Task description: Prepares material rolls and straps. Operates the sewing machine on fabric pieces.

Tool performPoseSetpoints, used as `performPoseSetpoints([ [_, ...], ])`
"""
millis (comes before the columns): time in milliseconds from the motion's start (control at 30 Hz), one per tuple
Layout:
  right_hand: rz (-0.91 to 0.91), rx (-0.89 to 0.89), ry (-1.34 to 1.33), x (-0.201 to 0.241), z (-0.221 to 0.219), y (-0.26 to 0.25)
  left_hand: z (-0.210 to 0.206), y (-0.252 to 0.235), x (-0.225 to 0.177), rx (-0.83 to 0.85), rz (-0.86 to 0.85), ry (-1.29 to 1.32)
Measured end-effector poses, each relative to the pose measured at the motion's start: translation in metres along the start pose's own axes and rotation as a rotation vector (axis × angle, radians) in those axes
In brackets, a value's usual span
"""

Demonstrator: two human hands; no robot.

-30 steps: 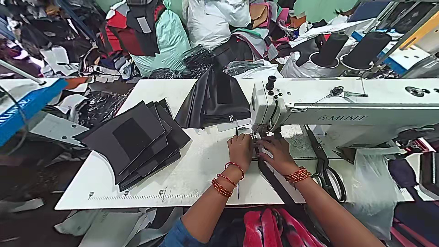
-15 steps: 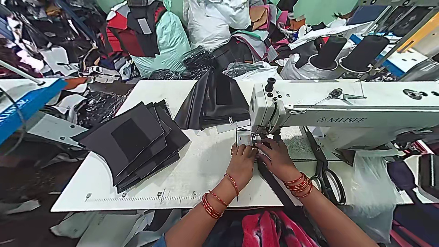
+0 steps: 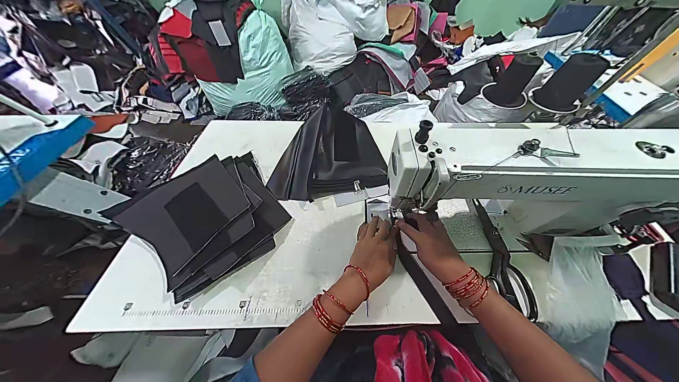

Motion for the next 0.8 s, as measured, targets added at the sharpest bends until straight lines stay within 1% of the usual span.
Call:
performPoseSetpoints([
  [100, 0.037, -0.073, -0.001, -0.0017, -0.0034, 0.0017, 0.0003, 0.0025, -0.0002, -0.029, 0.027, -0.043],
  [367, 0.015, -0.126, -0.037, -0.0043, -0.0066, 0.0, -0.0017, 0.0007, 0.0016, -0.11, 0.043, -0.061],
  [500, -0.02, -0.088, -0.099, -0.0093, -0.0077, -0.0041, -0.0019, 0.0005, 0.0047, -0.133, 0.021, -0.027],
  [667, -0.034, -0.067, -0.114, -0.0095, -0.0058, -0.0047, -0.0016, 0.0004, 0.0063, -0.129, 0.031, -0.004],
  [800, -0.065, -0.046, -0.109, -0.01, -0.007, -0.0059, 0.0007, 0.0002, 0.0063, -0.067, 0.035, 0.02],
])
Point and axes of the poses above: each hand's wrist, its own y-axis away from the middle knuckle, its own z-axis out of the back of the hand, x = y × z, the point moved 3 cm from there along -y, towards the middle knuckle, and after that the axes turned 10 degrees about x, right-handed, at the moved point
